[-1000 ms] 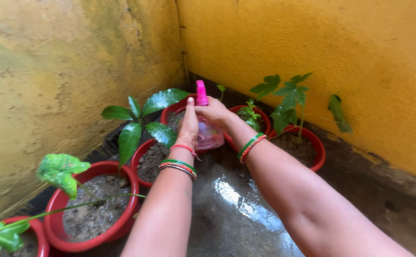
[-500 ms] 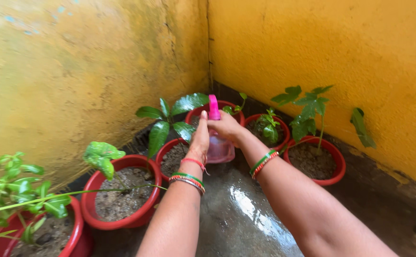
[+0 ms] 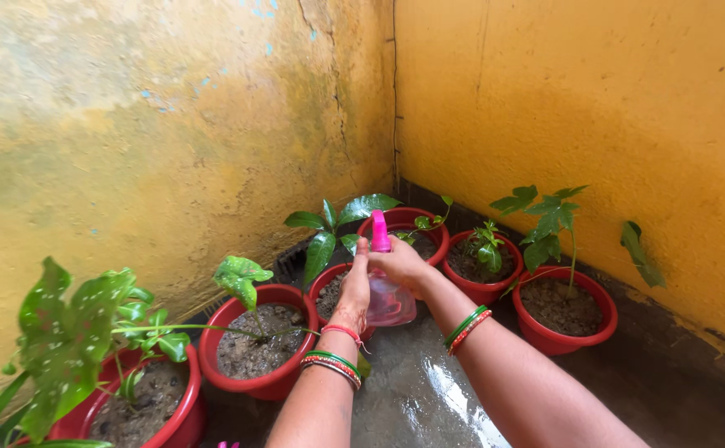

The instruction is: The person waters potted plants on a balcony using a spray bottle.

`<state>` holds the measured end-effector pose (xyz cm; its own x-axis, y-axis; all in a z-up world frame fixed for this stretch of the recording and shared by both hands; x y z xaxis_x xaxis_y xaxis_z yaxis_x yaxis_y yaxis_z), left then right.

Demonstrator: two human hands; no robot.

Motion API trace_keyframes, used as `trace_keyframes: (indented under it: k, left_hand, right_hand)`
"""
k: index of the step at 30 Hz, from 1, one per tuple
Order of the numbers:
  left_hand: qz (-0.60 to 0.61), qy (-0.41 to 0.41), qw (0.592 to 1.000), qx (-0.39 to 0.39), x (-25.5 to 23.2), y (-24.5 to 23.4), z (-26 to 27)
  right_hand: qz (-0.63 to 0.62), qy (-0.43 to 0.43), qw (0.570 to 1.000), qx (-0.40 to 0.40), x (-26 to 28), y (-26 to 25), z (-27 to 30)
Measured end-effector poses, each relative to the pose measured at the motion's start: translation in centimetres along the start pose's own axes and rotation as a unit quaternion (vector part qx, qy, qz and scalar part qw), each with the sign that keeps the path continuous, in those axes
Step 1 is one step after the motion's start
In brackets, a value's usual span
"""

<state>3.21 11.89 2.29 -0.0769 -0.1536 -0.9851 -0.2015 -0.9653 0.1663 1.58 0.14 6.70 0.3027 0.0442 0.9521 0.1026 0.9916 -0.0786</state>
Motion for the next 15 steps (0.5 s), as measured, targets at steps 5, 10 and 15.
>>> trace_keyframes:
  k: [5, 10, 15]
  left_hand:
    - [-0.025, -0.015, 0.997, -0.074, -0.5, -2.3, 1.8]
    - [0.007, -0.021, 0.995, -0.099, -2.1, -4.4, 4.9]
    - [-0.052, -0.033, 0.990, -0.131, -3.3, -7.4, 7.5]
  right_hand:
    - [0.027, -0.014, 1.000, 0.003, 1.2, 2.4, 3.3]
    - [0.051, -0.030, 0.998, 0.018, 1.6, 5.1, 5.8]
    - [0.072, -0.034, 0.994, 0.079, 2.2, 7.8, 8.1]
Point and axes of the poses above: each hand's wrist, its own z-axis away from the middle knuckle, its own y-axis out of the palm, x = y × z, the point moved 4 cm from there along -z, towards the middle knuckle, and after that the axes turned 13 degrees about y, right-handed, at the moved point
